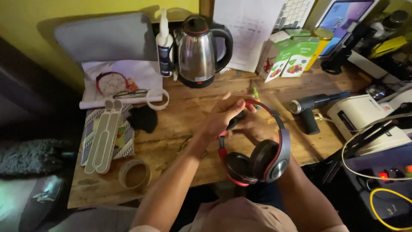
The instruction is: Cleaning a pair of headphones with a cloth and then adjusting the base of a microphone boom arm using a screwdriver.
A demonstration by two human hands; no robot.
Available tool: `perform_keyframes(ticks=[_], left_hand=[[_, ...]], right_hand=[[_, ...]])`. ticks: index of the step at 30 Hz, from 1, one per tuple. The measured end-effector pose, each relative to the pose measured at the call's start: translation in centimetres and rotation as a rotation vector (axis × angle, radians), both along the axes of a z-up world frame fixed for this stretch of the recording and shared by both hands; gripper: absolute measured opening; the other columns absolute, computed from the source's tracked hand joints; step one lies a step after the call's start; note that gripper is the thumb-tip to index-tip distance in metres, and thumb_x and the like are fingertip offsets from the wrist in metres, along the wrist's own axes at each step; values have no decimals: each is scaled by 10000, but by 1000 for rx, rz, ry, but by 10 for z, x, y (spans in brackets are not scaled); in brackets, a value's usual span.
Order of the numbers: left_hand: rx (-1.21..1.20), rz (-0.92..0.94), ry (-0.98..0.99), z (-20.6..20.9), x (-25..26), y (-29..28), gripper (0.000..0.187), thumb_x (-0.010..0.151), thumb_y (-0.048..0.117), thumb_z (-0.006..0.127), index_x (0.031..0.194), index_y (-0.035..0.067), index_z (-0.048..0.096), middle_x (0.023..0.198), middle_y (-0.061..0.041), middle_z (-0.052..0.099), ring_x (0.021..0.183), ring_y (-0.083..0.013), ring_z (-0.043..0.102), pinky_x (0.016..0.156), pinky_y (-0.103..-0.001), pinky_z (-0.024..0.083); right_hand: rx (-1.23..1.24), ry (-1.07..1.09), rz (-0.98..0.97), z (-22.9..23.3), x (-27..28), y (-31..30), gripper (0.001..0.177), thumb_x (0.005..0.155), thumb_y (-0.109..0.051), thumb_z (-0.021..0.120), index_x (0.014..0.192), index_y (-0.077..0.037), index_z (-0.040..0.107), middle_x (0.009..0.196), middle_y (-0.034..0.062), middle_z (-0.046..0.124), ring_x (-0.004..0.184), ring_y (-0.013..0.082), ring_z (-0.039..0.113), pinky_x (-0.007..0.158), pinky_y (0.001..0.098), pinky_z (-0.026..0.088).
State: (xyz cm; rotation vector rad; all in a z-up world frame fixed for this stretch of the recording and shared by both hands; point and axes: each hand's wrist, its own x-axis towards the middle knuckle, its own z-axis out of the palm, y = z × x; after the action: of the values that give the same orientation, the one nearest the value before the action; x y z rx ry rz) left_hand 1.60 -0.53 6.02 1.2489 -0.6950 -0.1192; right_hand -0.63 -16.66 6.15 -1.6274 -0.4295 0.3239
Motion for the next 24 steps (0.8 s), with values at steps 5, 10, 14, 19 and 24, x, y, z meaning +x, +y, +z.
perform_keyframes(ticks=[5, 10, 14, 19, 24], left_hand=[[-181, -88, 258, 9, -3, 1, 471, 1131, 284, 483, 1454, -42, 587, 1229, -59, 732, 1224, -162, 627, 1165, -389, 433], [-157, 61, 173, 42, -11, 17, 473, 1096, 312, 466, 1467, 29, 542, 1480, 12, 589, 1358, -113, 536, 1198, -323, 378], [-55, 86, -31, 56, 1, 35, 452, 1145, 337, 475, 1405, 10, 648, 1376, -66, 679, 1319, -153, 579, 1179, -331, 411], [-11, 112, -99, 70, 8, 34, 443, 1132, 346, 492, 1371, 19, 670, 1377, -75, 688, 1333, -167, 588, 1177, -354, 430], [-64, 32, -47, 71, -2, 21, 447, 1137, 354, 499, 1372, 10, 659, 1416, -88, 662, 1356, -182, 572, 1179, -357, 428]], right_hand=[[98, -17, -341, -17, 16, -23, 276, 797, -9, 749, 1068, 33, 718, 972, 128, 756, 857, 231, 713, 828, 378, 586], [356, -5, -264, -33, 17, -44, 294, 855, -117, 732, 1125, -19, 671, 1022, 118, 737, 927, 244, 706, 864, 401, 587], [530, 7, -204, -47, 9, -46, 310, 890, -182, 724, 1159, -50, 643, 1051, 113, 725, 970, 253, 702, 886, 415, 588], [860, 34, -114, -60, -5, -52, 355, 959, -312, 709, 1227, -113, 589, 1110, 101, 703, 1055, 269, 693, 928, 443, 589], [527, 66, -60, -9, -11, -15, 330, 891, -172, 729, 1193, -72, 640, 1137, 24, 685, 1050, 183, 683, 869, 369, 586]])
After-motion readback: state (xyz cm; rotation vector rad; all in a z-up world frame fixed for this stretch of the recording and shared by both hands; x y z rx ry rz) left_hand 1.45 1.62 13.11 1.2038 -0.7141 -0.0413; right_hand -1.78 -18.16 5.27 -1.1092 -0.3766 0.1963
